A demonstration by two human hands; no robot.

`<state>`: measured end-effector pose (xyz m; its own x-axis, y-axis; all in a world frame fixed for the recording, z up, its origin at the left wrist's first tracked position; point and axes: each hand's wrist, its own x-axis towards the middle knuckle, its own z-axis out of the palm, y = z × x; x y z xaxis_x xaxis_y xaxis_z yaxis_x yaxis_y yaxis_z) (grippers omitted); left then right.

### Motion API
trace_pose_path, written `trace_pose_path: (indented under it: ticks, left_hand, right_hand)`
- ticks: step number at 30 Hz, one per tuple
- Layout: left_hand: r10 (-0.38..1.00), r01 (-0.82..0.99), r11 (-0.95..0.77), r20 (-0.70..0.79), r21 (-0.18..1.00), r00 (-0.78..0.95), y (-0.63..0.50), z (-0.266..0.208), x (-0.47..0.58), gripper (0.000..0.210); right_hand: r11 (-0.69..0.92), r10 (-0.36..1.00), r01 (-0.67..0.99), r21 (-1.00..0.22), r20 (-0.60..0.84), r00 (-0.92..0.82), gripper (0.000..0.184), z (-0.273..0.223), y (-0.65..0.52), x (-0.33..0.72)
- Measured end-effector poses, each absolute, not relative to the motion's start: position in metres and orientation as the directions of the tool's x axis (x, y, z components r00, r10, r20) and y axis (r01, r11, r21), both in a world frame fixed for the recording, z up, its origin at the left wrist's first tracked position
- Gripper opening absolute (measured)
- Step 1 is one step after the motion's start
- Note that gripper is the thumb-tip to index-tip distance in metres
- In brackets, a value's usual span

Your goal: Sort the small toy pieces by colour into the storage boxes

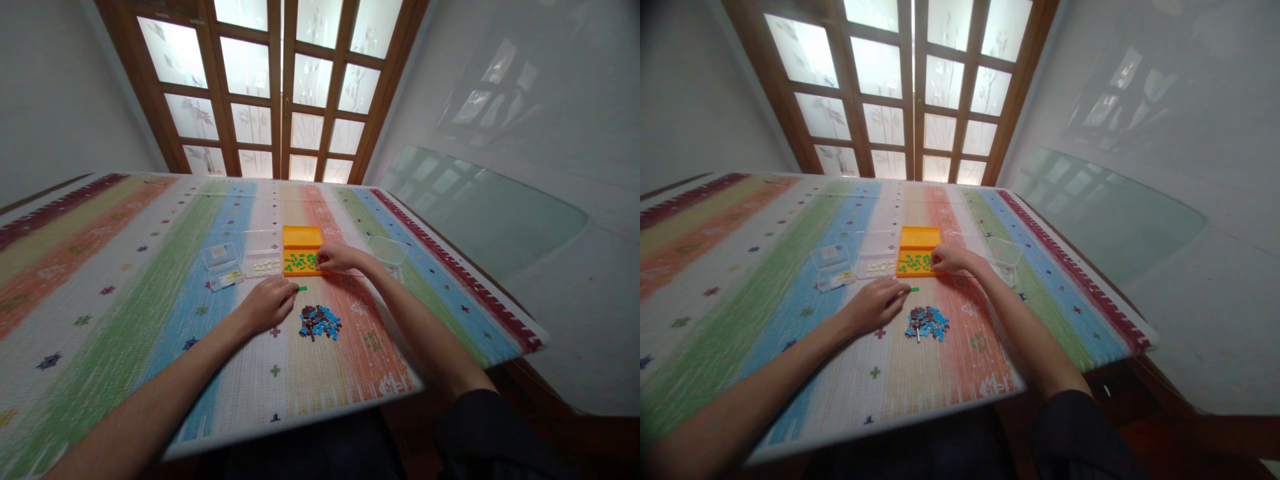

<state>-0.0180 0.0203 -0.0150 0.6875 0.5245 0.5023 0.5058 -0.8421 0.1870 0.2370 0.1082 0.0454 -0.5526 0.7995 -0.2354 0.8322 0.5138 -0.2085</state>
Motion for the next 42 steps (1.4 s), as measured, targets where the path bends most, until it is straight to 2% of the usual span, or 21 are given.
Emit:
trace_pose_path:
  ticks: [5,9,15,20,24,32,35,39,42]
  left_hand:
    - [0.519,0.501,-0.845,0.507,0.185,0.688,0.020,-0.014,-0.017,0.022]
    - [0.520,0.502,-0.845,0.509,0.186,0.686,0.020,-0.014,-0.017,0.021]
    - [0.511,0.498,-0.848,0.522,0.179,0.682,0.020,-0.014,-0.018,0.021]
    - [0.500,0.487,-0.856,0.523,0.175,0.691,0.021,-0.014,-0.017,0.023]
    - [0.504,0.492,-0.854,0.507,0.170,0.700,0.021,-0.014,-0.017,0.024]
    - [0.509,0.501,-0.849,0.518,0.169,0.687,0.020,-0.013,-0.017,0.020]
    - [0.517,0.505,-0.845,0.511,0.176,0.687,0.020,-0.013,-0.016,0.020]
    - [0.524,0.506,-0.842,0.502,0.185,0.688,0.020,-0.013,-0.017,0.018]
    - [0.528,0.508,-0.840,0.502,0.191,0.685,0.020,-0.014,-0.017,0.018]
  right_hand:
    - [0.526,0.816,0.826,-0.202,-0.156,-0.557,0.019,0.046,0.106,0.236]
    - [0.558,0.793,0.802,-0.214,-0.148,-0.591,0.020,0.049,0.102,0.239]
    - [0.608,0.785,0.759,-0.234,0.029,-0.619,0.017,0.057,0.091,0.245]
    - [0.666,0.715,0.695,-0.272,-0.035,-0.698,0.016,0.057,0.064,0.235]
    - [0.673,0.711,0.699,-0.243,-0.047,-0.702,0.020,0.047,0.042,0.220]
    - [0.631,0.764,0.752,-0.188,-0.017,-0.645,0.022,0.038,0.035,0.210]
    - [0.614,0.784,0.766,-0.191,0.036,-0.620,0.022,0.042,0.043,0.220]
    - [0.540,0.841,0.820,-0.190,0.111,-0.529,0.022,0.048,0.059,0.235]
    - [0.474,0.881,0.863,-0.177,0.076,-0.468,0.021,0.051,0.072,0.241]
